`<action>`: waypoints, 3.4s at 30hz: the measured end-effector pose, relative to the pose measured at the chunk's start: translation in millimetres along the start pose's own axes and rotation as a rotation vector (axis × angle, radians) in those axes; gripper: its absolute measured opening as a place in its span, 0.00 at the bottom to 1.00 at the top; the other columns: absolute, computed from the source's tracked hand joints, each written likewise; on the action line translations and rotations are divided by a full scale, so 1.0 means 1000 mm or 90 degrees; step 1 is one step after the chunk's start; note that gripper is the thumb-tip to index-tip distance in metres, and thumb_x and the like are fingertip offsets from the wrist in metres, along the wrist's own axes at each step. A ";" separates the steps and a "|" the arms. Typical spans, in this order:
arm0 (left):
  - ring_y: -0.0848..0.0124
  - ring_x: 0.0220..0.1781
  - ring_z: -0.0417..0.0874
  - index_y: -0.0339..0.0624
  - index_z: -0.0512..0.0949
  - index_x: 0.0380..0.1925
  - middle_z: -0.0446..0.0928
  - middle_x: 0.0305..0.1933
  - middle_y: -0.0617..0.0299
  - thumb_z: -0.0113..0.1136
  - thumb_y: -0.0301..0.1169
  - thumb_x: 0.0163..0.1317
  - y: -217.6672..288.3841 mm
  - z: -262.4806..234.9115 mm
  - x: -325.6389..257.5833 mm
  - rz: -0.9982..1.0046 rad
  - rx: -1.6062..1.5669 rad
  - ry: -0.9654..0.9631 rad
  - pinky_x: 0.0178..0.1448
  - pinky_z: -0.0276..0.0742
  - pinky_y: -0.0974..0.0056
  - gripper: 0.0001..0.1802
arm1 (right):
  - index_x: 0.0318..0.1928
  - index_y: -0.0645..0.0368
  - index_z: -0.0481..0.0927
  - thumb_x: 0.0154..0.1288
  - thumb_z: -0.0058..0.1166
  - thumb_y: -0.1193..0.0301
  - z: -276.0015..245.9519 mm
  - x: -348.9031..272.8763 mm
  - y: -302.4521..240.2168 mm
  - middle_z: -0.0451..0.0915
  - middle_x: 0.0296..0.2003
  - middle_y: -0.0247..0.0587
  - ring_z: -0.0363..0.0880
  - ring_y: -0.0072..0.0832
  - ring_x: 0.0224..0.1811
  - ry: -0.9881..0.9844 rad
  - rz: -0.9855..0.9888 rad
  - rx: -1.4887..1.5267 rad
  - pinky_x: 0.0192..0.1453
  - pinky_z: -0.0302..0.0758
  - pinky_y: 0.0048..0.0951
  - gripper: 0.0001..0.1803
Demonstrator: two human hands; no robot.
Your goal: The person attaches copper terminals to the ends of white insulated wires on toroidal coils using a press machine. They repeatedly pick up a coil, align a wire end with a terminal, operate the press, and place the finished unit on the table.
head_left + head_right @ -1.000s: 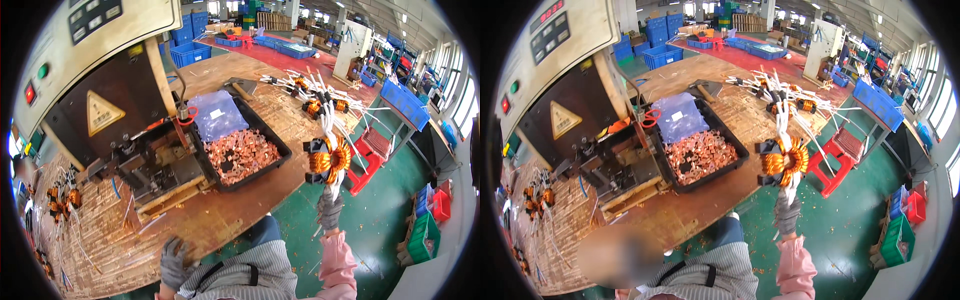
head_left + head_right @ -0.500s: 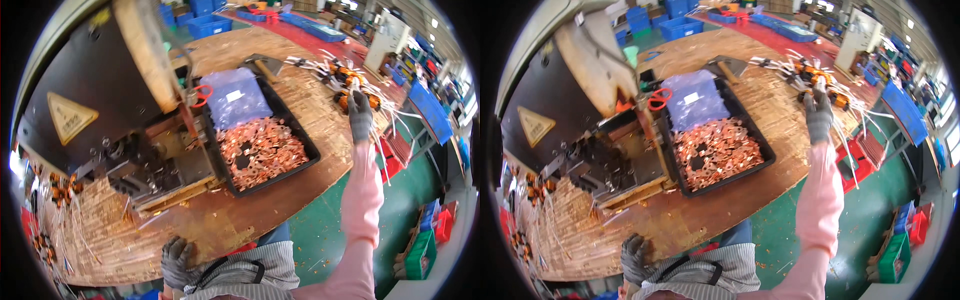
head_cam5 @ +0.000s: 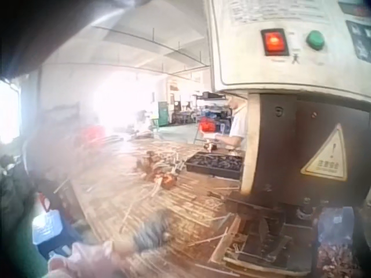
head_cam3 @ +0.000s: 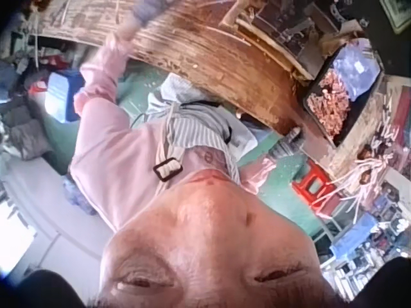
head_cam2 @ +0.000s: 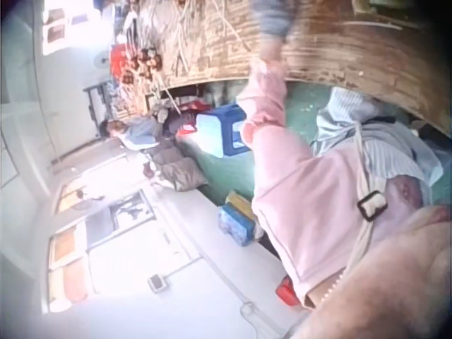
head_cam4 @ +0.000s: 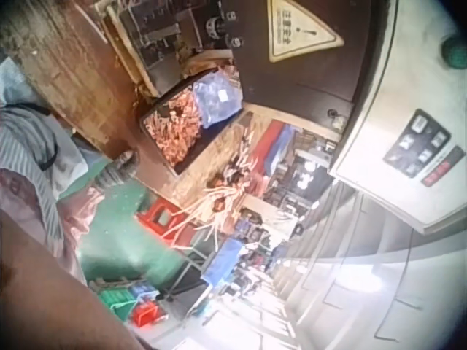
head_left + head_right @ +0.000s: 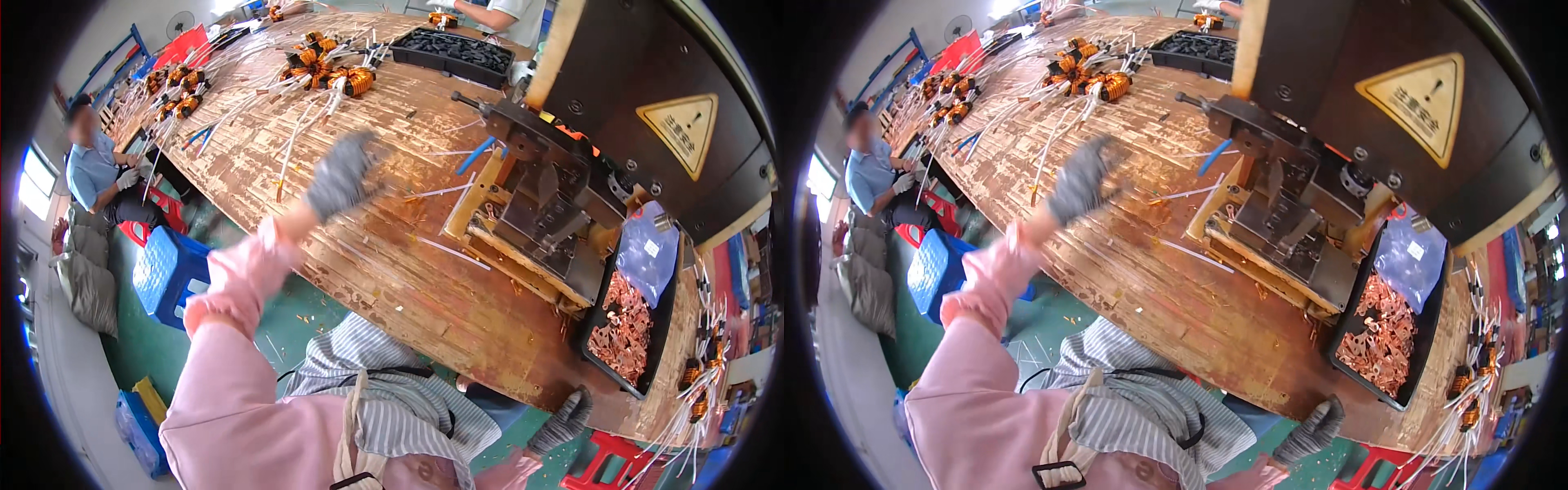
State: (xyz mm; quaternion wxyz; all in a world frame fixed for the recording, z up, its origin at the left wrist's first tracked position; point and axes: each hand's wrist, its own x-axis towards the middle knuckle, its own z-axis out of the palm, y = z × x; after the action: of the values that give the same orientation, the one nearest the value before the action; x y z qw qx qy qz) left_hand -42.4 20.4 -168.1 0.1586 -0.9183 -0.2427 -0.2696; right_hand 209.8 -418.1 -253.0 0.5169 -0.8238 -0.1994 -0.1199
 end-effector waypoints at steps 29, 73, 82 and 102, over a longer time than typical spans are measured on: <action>0.67 0.37 0.77 0.41 0.68 0.51 0.76 0.41 0.53 0.51 0.48 0.56 -0.181 -0.047 0.005 -0.158 -0.453 -0.611 0.44 0.74 0.65 0.28 | 0.37 0.64 0.74 0.64 0.41 0.69 0.027 -0.008 0.003 0.75 0.32 0.41 0.73 0.29 0.33 0.063 -0.156 -0.207 0.40 0.70 0.28 0.11; 0.54 0.67 0.48 0.48 0.50 0.61 0.50 0.64 0.47 0.58 0.55 0.41 -0.377 0.033 -0.004 -0.438 0.506 -0.416 0.66 0.42 0.49 0.49 | 0.31 0.63 0.75 0.64 0.43 0.62 0.045 -0.004 -0.020 0.74 0.24 0.41 0.70 0.31 0.23 0.120 -0.220 -0.364 0.26 0.70 0.30 0.16; 0.52 0.56 0.68 0.50 0.49 0.62 0.66 0.54 0.43 0.44 0.45 0.54 -0.429 0.102 -0.071 -0.768 0.156 -0.342 0.59 0.61 0.57 0.35 | 0.31 0.64 0.74 0.64 0.43 0.65 0.043 -0.001 -0.007 0.74 0.21 0.40 0.69 0.26 0.18 0.116 -0.265 -0.386 0.21 0.69 0.26 0.14; 0.50 0.30 0.77 0.47 0.70 0.42 0.75 0.27 0.48 0.43 0.40 0.59 -0.245 -0.008 -0.093 -0.238 0.029 -0.352 0.34 0.71 0.51 0.15 | 0.38 0.66 0.73 0.63 0.41 0.70 0.019 -0.002 0.037 0.74 0.34 0.46 0.71 0.37 0.37 0.052 -0.136 -0.286 0.45 0.68 0.33 0.11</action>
State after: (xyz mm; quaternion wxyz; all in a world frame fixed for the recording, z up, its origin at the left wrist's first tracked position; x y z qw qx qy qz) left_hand -244.5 187.7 -176.1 0.0548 -0.8926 -0.4465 -0.0291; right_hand 224.9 -415.4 -292.2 0.3124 -0.8869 -0.2328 -0.2482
